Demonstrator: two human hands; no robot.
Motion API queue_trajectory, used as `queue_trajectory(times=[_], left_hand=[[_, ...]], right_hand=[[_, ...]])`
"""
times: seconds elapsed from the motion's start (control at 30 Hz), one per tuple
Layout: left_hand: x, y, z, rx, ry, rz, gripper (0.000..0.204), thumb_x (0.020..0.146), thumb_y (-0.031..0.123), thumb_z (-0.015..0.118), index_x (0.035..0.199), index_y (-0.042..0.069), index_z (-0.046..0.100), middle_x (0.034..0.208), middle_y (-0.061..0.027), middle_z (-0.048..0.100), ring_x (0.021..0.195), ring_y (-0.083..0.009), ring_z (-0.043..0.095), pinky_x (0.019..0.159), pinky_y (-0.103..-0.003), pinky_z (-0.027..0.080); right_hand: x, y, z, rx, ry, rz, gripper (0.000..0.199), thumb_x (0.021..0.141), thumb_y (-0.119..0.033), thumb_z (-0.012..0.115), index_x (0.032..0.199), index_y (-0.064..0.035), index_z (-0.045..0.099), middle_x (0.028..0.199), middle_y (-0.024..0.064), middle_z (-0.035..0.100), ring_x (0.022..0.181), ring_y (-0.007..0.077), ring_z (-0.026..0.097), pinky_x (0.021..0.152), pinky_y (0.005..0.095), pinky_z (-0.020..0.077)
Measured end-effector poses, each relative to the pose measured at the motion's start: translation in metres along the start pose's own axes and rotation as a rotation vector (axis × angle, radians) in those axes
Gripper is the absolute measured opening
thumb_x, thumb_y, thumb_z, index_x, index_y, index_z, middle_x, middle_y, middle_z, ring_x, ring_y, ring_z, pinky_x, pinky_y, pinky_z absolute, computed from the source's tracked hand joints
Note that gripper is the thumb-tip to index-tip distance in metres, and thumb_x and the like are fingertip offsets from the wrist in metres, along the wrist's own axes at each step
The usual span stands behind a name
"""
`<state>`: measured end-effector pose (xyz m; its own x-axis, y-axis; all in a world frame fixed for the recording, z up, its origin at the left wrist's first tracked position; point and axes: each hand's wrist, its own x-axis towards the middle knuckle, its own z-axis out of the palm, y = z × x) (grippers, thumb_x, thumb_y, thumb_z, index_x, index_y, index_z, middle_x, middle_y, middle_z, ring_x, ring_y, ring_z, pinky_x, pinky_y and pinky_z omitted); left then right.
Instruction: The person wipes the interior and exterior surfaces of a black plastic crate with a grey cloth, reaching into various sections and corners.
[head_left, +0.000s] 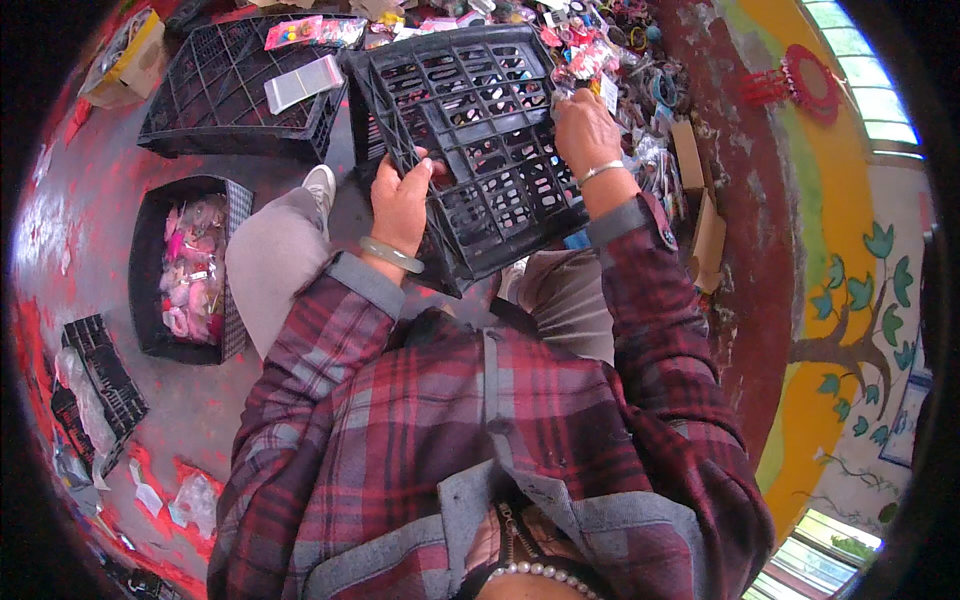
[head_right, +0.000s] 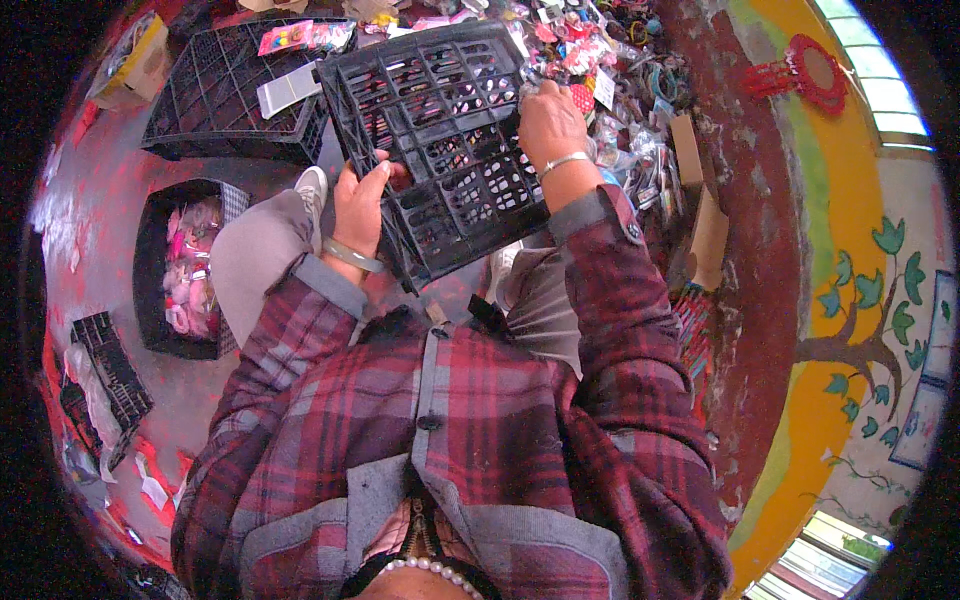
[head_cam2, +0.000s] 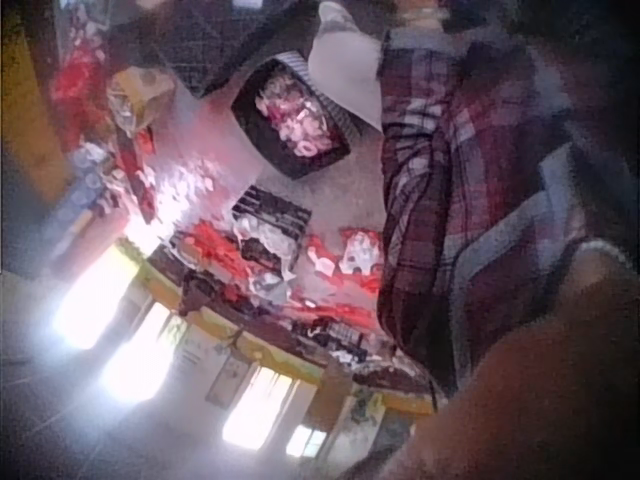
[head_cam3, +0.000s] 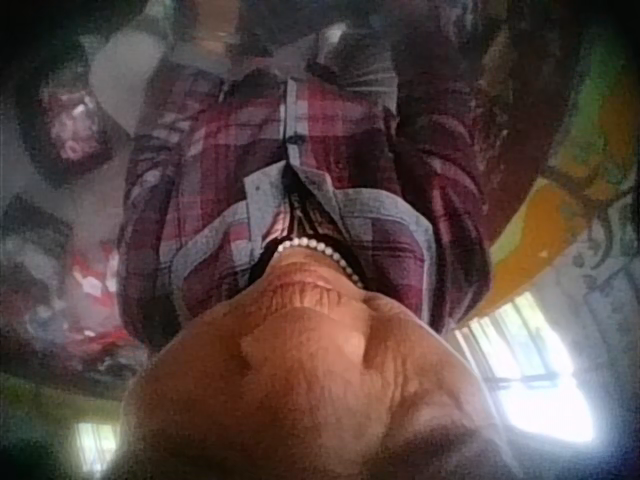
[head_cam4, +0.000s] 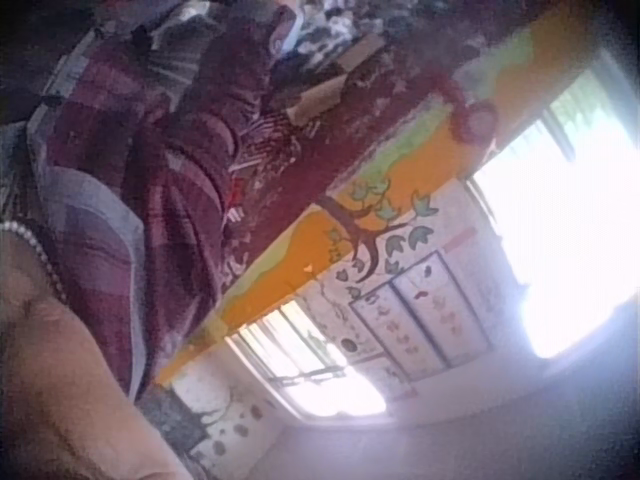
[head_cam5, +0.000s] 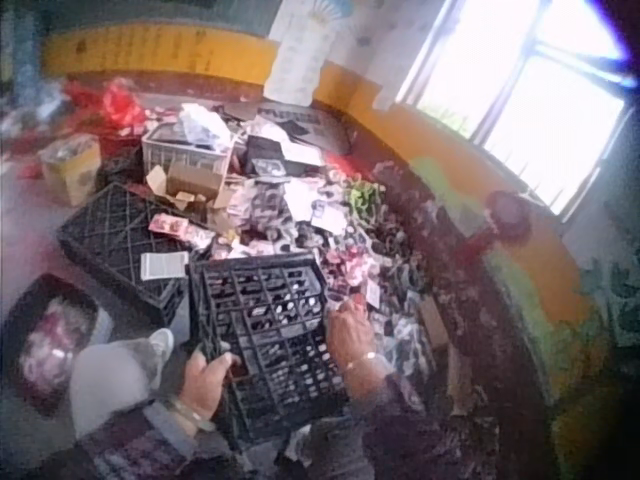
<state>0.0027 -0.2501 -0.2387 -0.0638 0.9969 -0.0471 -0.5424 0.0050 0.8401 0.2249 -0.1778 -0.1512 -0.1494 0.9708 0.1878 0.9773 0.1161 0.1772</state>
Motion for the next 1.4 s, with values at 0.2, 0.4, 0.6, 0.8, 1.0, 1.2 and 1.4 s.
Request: queue_trajectory(times=[0.2, 0.4, 0.6, 0.8, 1.0, 1.2, 1.4], left_hand=[[0.003, -0.006, -0.002, -0.037, 0.002, -0.031, 0.014, 0.084, 0.006, 0.048, 0.098, 0.002, 0.048, 0.083, -0.0088, 0.06, 0.072, -0.0151, 0.056, 0.067, -0.028, 0.046], [0.0, 0.004, 0.004, 0.069, 0.0, 0.02, 0.015, 0.084, 0.007, 0.047, 0.098, 0.002, 0.048, 0.083, -0.0082, 0.06, 0.073, -0.0143, 0.056, 0.07, -0.028, 0.045], [0.001, 0.004, 0.002, -0.007, 0.046, 0.013, 0.014, 0.082, 0.004, 0.051, 0.094, -0.001, 0.049, 0.079, -0.0067, 0.059, 0.07, -0.0112, 0.055, 0.066, -0.024, 0.044], [0.001, -0.002, 0.001, -0.024, 0.008, -0.027, 0.015, 0.082, 0.004, 0.051, 0.096, -0.001, 0.048, 0.079, -0.0066, 0.059, 0.07, -0.0114, 0.055, 0.067, -0.024, 0.043], [0.001, -0.002, -0.002, -0.033, 0.005, -0.033, 0.014, 0.083, 0.002, 0.05, 0.096, -0.001, 0.048, 0.081, -0.0065, 0.059, 0.071, -0.0113, 0.055, 0.067, -0.024, 0.043], [-0.001, 0.003, 0.001, -0.014, 0.016, -0.05, 0.013, 0.083, 0.002, 0.05, 0.096, 0.0, 0.048, 0.081, -0.0062, 0.059, 0.071, -0.0107, 0.055, 0.067, -0.024, 0.043], [0.0, 0.0, 0.0, -0.042, 0.019, -0.047, 0.013, 0.082, 0.001, 0.05, 0.095, 0.0, 0.047, 0.082, -0.006, 0.058, 0.071, -0.0106, 0.055, 0.068, -0.023, 0.043]], right_hand=[[0.014, -0.009, -0.015, 0.077, -0.122, 0.09, 0.016, 0.071, -0.012, 0.052, 0.079, -0.0054, 0.065, 0.09, 0.0149, 0.061, 0.091, 0.0293, 0.056, 0.079, 0.0354, 0.045], [0.001, -0.045, -0.002, 0.111, -0.106, 0.022, 0.018, 0.07, -0.013, 0.052, 0.075, -0.003, 0.065, 0.087, 0.0165, 0.061, 0.085, 0.0304, 0.059, 0.076, 0.0393, 0.0476], [-0.003, -0.05, -0.001, 0.356, -0.102, -0.081, 0.021, 0.07, -0.014, 0.051, 0.083, -0.013, 0.067, 0.087, 0.0143, 0.062, 0.086, 0.0303, 0.059, 0.074, 0.0392, 0.0484], [0.024, 0.023, -0.018, 0.466, 0.123, 0.3, 0.027, 0.071, -0.019, 0.058, 0.096, -0.011, 0.065, 0.09, 0.0132, 0.063, 0.087, 0.0256, 0.059, 0.075, 0.0355, 0.0474], [0.056, 0.016, 0.016, 0.104, -0.132, 0.291, 0.037, 0.069, -0.031, 0.062, 0.1, -0.0104, 0.062, 0.099, 0.0174, 0.06, 0.094, 0.0315, 0.057, 0.08, 0.0393, 0.0458], [0.072, 0.026, 0.03, 0.152, -0.247, 0.25, 0.032, 0.072, -0.027, 0.057, 0.096, -0.0065, 0.062, 0.1, 0.0184, 0.06, 0.095, 0.0336, 0.057, 0.082, 0.0403, 0.0458], [0.057, 0.013, 0.023, 0.189, -0.15, 0.254, 0.026, 0.075, -0.023, 0.052, 0.088, -0.0034, 0.063, 0.095, 0.0175, 0.062, 0.089, 0.0343, 0.059, 0.078, 0.0414, 0.0473]])
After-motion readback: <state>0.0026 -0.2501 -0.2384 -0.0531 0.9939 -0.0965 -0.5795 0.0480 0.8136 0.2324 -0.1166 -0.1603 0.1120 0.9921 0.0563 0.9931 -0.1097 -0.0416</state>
